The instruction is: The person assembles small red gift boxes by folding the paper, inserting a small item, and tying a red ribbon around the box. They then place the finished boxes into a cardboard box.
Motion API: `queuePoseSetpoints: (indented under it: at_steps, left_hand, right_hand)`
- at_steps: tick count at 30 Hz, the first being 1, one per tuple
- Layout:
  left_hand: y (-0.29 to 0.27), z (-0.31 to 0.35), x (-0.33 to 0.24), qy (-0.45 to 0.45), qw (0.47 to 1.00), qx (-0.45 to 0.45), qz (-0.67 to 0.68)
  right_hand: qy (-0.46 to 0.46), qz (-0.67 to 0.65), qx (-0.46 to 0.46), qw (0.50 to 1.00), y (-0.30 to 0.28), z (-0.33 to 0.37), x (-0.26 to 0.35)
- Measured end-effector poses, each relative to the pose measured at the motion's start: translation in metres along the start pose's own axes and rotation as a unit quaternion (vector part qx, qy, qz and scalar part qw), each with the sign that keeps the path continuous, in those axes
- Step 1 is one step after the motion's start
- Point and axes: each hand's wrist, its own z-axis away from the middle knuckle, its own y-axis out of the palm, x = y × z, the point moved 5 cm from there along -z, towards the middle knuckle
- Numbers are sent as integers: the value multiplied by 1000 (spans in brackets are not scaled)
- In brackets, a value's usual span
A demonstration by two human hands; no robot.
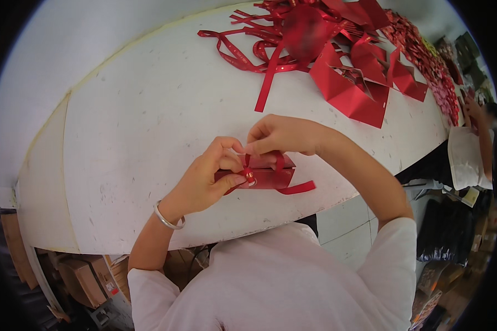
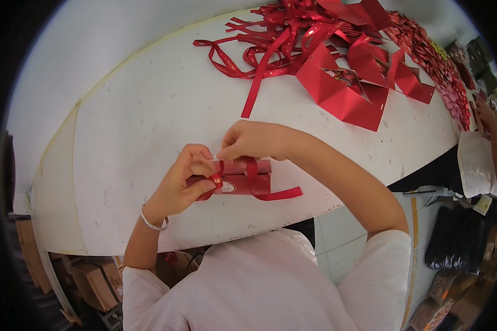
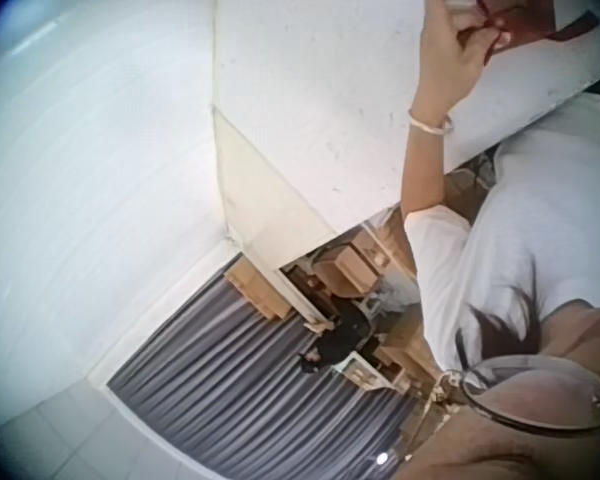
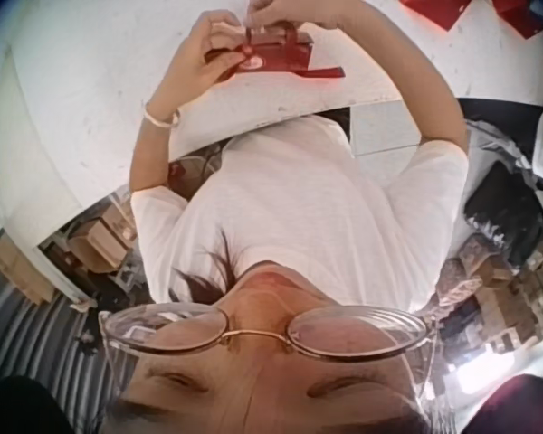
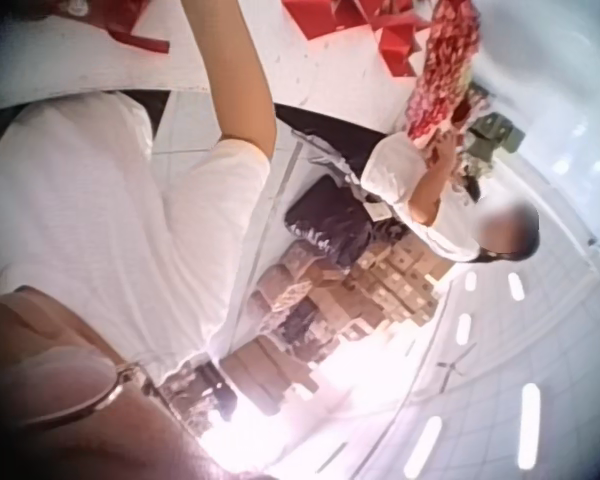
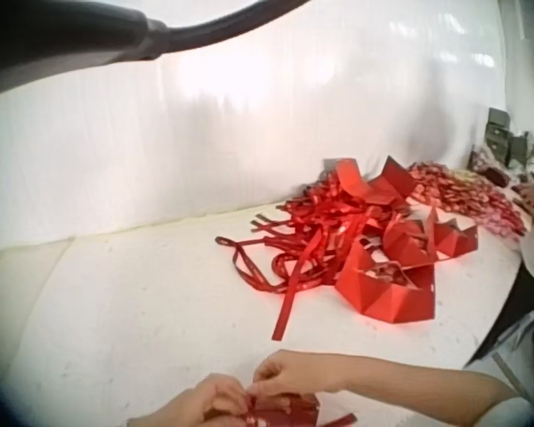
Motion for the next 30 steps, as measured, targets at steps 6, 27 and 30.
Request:
queuePoseSetpoints:
  at_steps: [6, 27, 30]
  left_hand:
    - [-3, -2, -2, -60, 996, -55, -47]
    - [-10, -11, 19, -93, 985, 17, 142]
    - [-9, -11, 19, -83, 990, 1, 113]
  right_hand:
    - [38, 51, -8, 998, -4, 6, 51]
    - [-449, 307, -260, 798, 58, 50, 10]
    - [-383, 85, -292, 872, 27, 49, 11]
